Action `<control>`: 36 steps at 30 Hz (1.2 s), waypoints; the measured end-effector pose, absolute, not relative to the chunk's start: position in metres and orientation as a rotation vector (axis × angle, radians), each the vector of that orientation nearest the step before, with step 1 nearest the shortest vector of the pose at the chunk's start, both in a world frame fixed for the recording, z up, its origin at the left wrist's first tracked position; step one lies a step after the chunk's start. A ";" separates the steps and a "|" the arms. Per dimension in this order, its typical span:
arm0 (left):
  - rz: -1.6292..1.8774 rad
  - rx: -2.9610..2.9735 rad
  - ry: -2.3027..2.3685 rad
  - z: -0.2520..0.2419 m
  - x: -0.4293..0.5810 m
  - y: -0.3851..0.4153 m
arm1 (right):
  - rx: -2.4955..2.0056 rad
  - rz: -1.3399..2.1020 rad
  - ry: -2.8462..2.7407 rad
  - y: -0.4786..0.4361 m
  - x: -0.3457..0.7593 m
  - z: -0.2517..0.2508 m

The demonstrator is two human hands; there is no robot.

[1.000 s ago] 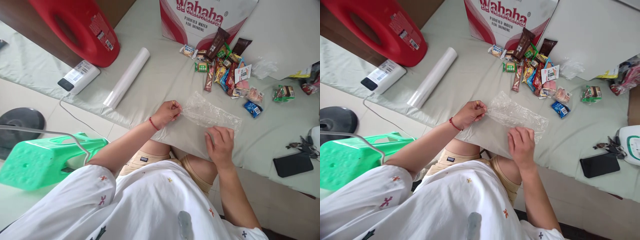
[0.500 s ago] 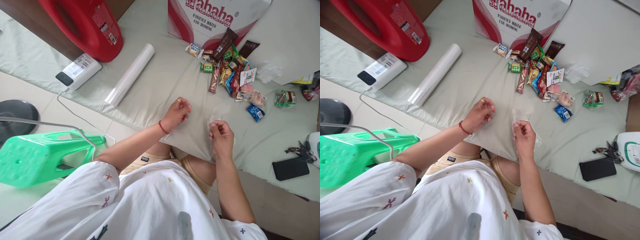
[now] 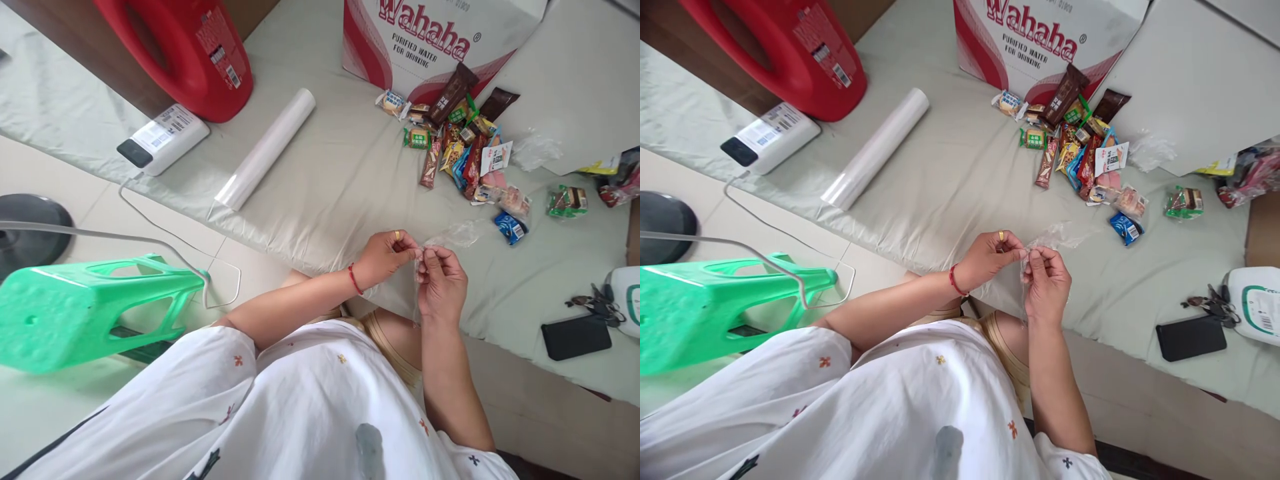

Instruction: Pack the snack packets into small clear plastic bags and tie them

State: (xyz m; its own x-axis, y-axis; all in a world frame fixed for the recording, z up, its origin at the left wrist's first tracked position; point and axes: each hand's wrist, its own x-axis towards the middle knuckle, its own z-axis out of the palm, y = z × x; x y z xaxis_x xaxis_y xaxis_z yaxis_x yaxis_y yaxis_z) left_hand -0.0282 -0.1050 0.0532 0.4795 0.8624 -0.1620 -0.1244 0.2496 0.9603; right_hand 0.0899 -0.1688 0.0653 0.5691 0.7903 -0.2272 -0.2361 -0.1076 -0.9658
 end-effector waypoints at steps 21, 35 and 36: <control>0.748 0.781 0.818 0.051 -0.017 -0.110 | -2.171 -0.073 -1.691 -0.180 0.089 0.060; 0.660 0.526 0.710 0.045 -0.034 -0.100 | -1.750 0.740 -0.982 -0.188 0.113 0.070; 0.658 0.516 0.704 0.045 -0.035 -0.099 | -1.743 0.706 -0.932 -0.188 0.115 0.071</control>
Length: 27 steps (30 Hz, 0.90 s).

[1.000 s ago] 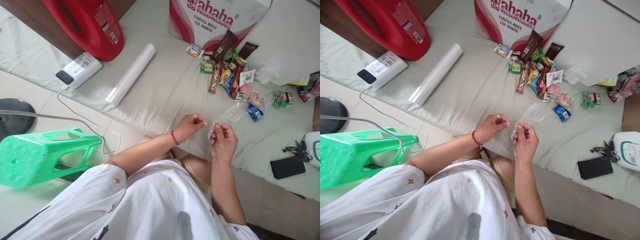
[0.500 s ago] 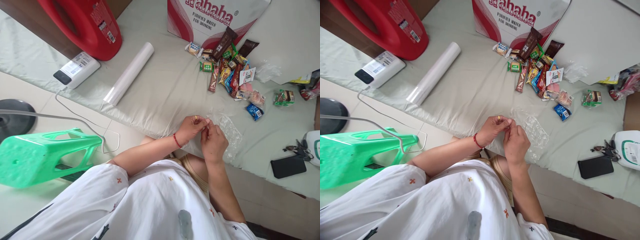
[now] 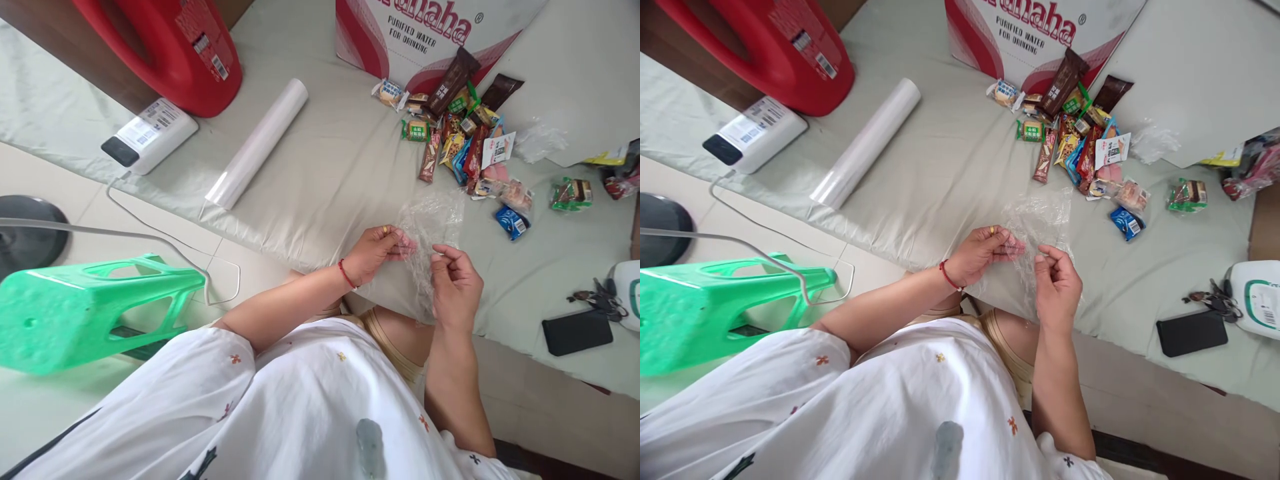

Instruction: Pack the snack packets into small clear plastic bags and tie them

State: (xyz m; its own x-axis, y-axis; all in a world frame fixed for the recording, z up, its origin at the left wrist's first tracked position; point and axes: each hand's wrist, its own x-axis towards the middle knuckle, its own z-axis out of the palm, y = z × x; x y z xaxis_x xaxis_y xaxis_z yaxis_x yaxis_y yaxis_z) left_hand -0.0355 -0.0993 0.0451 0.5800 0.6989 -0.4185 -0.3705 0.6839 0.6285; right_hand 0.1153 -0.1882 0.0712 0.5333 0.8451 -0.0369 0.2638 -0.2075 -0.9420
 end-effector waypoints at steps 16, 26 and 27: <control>0.671 0.431 0.644 0.049 -0.039 -0.098 | -1.824 0.080 -1.439 -0.202 0.110 0.074; 0.673 0.369 0.584 0.046 -0.042 -0.095 | -1.829 -0.113 -1.776 -0.212 0.112 0.049; 0.672 0.371 0.592 0.046 -0.042 -0.095 | -1.842 -0.086 -1.744 -0.212 0.112 0.050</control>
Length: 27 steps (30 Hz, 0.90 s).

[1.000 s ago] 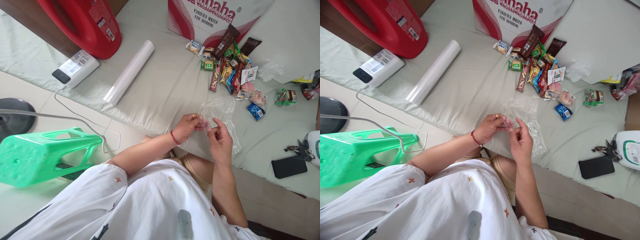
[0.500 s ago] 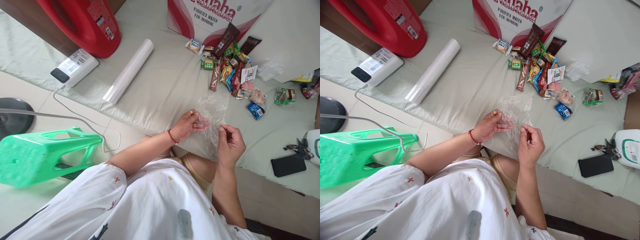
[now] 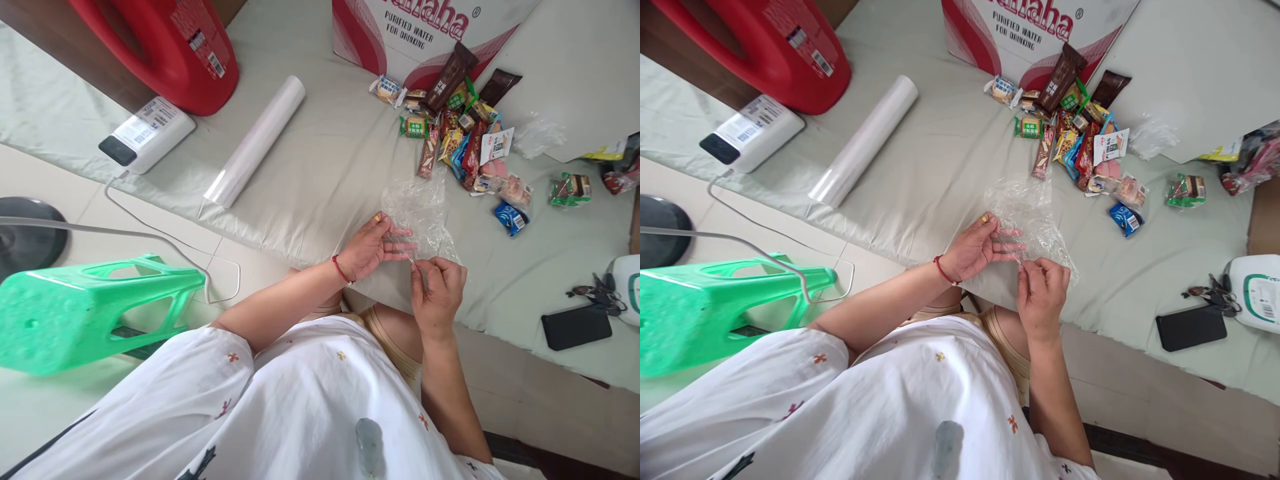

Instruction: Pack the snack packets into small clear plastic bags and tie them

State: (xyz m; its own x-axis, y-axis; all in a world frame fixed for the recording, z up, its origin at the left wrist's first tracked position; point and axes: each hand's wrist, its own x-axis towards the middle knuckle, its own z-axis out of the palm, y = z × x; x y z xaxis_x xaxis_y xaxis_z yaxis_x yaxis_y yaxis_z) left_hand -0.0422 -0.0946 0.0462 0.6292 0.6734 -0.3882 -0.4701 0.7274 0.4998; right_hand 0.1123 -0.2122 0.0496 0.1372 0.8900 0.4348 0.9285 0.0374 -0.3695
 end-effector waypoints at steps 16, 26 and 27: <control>0.742 0.392 0.771 0.047 -0.049 -0.082 | -1.820 0.263 -1.282 -0.218 0.129 0.069; 0.795 0.378 0.816 0.046 -0.058 -0.072 | -1.814 0.049 -1.592 -0.267 0.154 0.074; 0.798 0.378 0.826 0.046 -0.058 -0.071 | -1.783 0.013 -1.705 -0.269 0.155 0.071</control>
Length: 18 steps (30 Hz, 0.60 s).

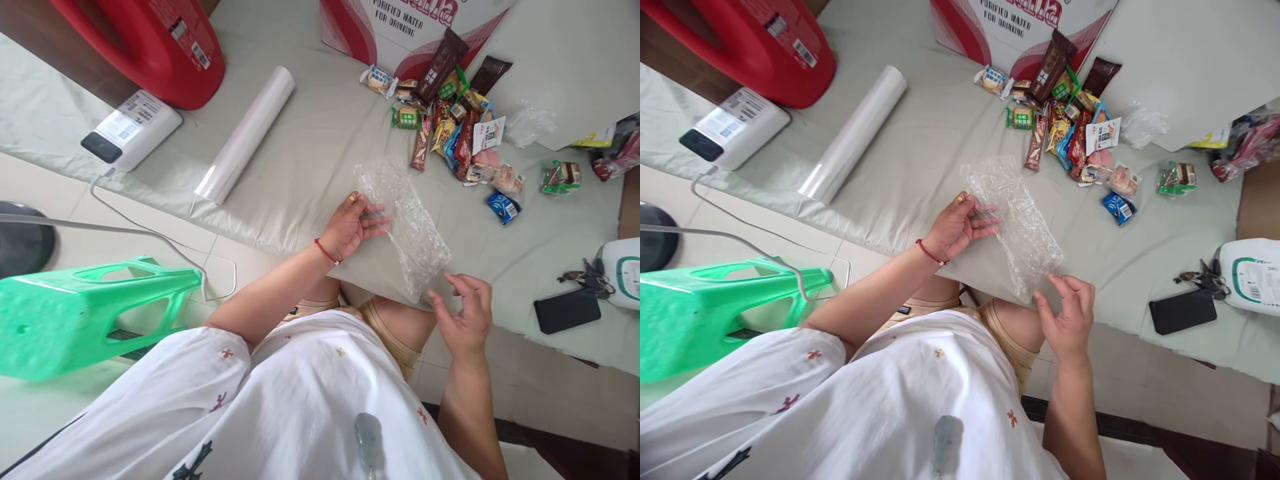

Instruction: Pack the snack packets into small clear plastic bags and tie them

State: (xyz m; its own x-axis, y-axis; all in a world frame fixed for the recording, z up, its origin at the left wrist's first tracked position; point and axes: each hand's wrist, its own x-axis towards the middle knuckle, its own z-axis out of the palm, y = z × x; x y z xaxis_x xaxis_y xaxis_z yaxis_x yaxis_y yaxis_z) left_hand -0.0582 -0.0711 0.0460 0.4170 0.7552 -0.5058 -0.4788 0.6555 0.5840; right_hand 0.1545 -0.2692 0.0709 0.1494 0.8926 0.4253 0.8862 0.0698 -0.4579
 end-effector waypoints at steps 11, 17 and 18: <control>0.789 0.418 0.820 0.051 -0.060 -0.068 | -1.616 0.223 -1.818 -0.244 0.128 0.062; 0.862 0.474 0.869 0.055 -0.058 -0.067 | -1.704 0.846 -0.922 -0.237 0.119 0.066; 0.903 0.505 0.907 0.054 -0.058 -0.070 | -1.670 0.919 -0.777 -0.235 0.117 0.068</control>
State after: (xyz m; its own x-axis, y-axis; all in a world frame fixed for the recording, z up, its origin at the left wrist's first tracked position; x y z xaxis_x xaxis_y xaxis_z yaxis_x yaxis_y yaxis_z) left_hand -0.0578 -0.0699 0.0542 0.3020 0.8391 -0.4524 -0.4489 0.5438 0.7091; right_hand 0.1168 -0.2352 0.0675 0.4983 0.8440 -0.1982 0.0553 -0.2591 -0.9643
